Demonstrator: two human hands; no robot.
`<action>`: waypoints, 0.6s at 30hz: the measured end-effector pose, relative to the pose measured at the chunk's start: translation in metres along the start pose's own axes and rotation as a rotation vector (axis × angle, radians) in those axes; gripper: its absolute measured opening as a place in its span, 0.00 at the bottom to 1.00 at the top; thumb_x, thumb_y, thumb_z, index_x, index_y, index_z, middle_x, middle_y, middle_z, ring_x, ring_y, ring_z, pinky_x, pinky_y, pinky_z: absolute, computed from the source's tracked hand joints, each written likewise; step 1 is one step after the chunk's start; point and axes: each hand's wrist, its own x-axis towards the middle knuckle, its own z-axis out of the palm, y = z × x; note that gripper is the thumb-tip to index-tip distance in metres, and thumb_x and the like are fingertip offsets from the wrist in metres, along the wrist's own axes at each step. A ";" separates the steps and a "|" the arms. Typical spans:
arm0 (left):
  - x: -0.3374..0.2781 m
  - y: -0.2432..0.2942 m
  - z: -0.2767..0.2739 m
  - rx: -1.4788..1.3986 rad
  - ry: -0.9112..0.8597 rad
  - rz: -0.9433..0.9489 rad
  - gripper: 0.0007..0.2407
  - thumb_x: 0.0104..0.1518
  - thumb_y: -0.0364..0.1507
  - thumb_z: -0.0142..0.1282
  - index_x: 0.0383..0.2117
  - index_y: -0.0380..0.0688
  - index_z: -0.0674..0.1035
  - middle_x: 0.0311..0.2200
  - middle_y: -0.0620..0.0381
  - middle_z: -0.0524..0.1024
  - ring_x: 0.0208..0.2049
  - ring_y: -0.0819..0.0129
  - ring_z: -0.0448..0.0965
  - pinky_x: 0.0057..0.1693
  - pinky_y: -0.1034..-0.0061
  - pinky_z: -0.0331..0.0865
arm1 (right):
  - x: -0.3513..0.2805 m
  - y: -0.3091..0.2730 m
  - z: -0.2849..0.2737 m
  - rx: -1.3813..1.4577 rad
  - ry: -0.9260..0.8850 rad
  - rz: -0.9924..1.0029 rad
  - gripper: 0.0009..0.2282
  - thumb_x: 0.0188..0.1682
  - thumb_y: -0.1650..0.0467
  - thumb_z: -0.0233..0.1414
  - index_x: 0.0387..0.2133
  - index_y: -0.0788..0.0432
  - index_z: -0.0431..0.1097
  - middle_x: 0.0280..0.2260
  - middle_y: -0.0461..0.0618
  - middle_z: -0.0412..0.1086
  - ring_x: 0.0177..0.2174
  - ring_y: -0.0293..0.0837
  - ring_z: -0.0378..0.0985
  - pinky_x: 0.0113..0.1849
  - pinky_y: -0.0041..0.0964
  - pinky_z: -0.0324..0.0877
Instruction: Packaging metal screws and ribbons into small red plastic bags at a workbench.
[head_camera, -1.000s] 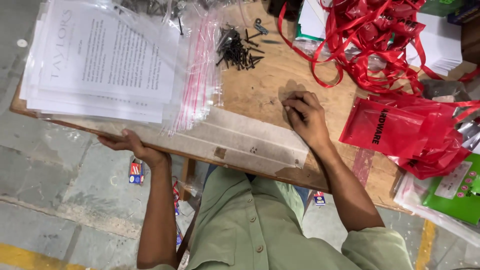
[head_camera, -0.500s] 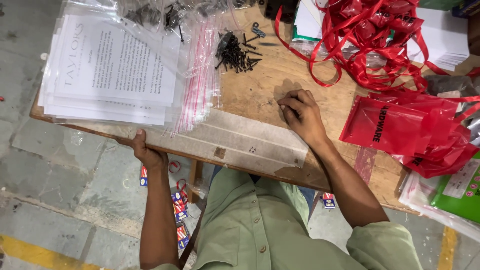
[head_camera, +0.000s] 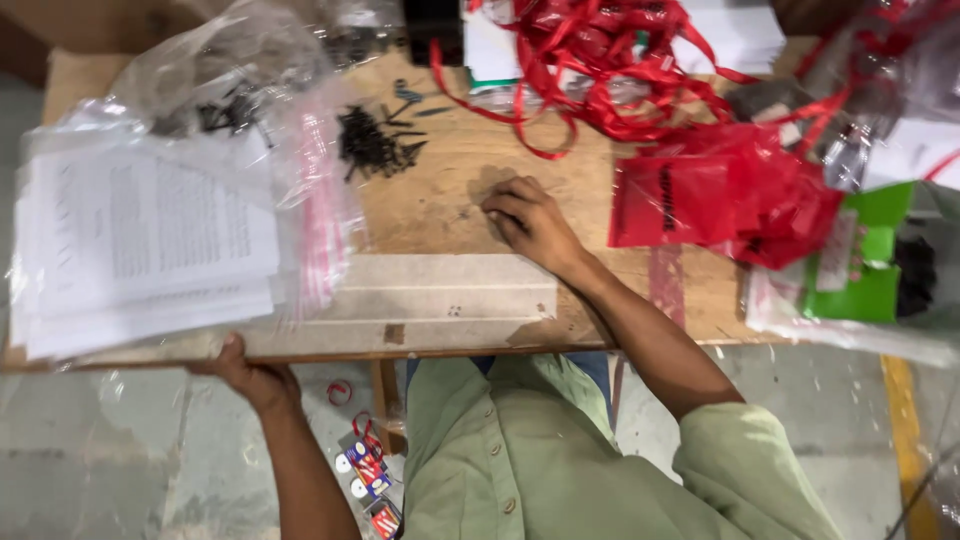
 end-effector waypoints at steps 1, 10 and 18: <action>-0.001 0.002 0.002 0.016 0.000 0.021 0.39 0.53 0.27 0.55 0.72 0.55 0.47 0.73 0.51 0.52 0.75 0.52 0.55 0.81 0.55 0.52 | 0.000 0.000 0.000 0.007 -0.015 0.001 0.08 0.46 0.78 0.58 0.39 0.61 0.76 0.42 0.56 0.72 0.44 0.57 0.73 0.46 0.47 0.71; -0.003 0.003 -0.007 0.078 -0.008 0.041 0.41 0.56 0.29 0.59 0.73 0.54 0.42 0.77 0.49 0.45 0.78 0.48 0.51 0.80 0.50 0.49 | 0.011 0.005 -0.010 0.102 0.163 0.153 0.11 0.45 0.80 0.52 0.39 0.61 0.77 0.40 0.55 0.73 0.39 0.51 0.76 0.38 0.40 0.72; -0.004 0.003 -0.011 0.097 -0.026 0.031 0.41 0.55 0.30 0.60 0.72 0.52 0.42 0.75 0.46 0.45 0.77 0.47 0.52 0.75 0.50 0.50 | 0.095 0.172 -0.178 0.062 0.834 0.625 0.14 0.45 0.73 0.53 0.45 0.63 0.70 0.38 0.53 0.75 0.33 0.45 0.82 0.30 0.40 0.79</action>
